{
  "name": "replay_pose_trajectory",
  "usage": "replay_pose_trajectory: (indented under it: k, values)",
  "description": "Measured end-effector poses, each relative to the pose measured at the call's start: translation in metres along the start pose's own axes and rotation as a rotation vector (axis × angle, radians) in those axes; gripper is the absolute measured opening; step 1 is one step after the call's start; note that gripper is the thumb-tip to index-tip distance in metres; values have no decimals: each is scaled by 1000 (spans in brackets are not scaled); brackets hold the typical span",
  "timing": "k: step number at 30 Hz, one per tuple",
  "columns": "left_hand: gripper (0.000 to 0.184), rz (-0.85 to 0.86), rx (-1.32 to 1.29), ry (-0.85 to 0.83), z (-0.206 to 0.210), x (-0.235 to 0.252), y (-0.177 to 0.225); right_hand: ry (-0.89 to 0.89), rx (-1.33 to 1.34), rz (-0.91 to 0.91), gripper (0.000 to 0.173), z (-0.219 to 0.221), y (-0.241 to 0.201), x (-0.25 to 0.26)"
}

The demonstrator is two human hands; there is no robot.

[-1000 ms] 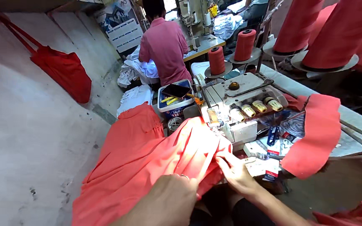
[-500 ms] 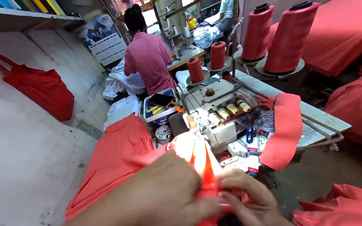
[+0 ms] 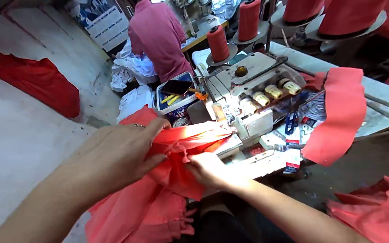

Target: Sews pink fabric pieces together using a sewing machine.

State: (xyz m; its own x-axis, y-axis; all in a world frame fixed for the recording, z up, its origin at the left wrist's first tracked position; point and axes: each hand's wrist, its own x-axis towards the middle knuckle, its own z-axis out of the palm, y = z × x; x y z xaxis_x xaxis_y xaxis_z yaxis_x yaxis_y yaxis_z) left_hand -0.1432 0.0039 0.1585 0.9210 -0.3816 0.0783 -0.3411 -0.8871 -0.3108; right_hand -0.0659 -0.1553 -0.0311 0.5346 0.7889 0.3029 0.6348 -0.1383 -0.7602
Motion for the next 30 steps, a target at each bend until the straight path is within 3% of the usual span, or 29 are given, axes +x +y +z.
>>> replay_pose_trajectory:
  k: [2,4,6,9,13,20,30]
  values:
    - [44,-2,-58,41,13,-7,-3,523,-57,-99,22,0,30,-20]
    - [42,-1,-109,56,16,-8,-1,743,-104,-76,21,-13,46,-24]
    - [39,29,-140,76,15,-8,3,734,-124,-103,25,-21,44,-21]
    - [28,112,-93,128,16,-8,13,610,-66,-329,19,-21,15,-3]
    - [31,165,61,99,15,-12,19,447,55,-571,15,-28,-19,4]
    - [35,171,78,109,19,-19,23,528,-70,-347,17,-30,58,-24]
    - [37,138,47,128,20,-21,25,513,69,-263,14,-40,53,-17]
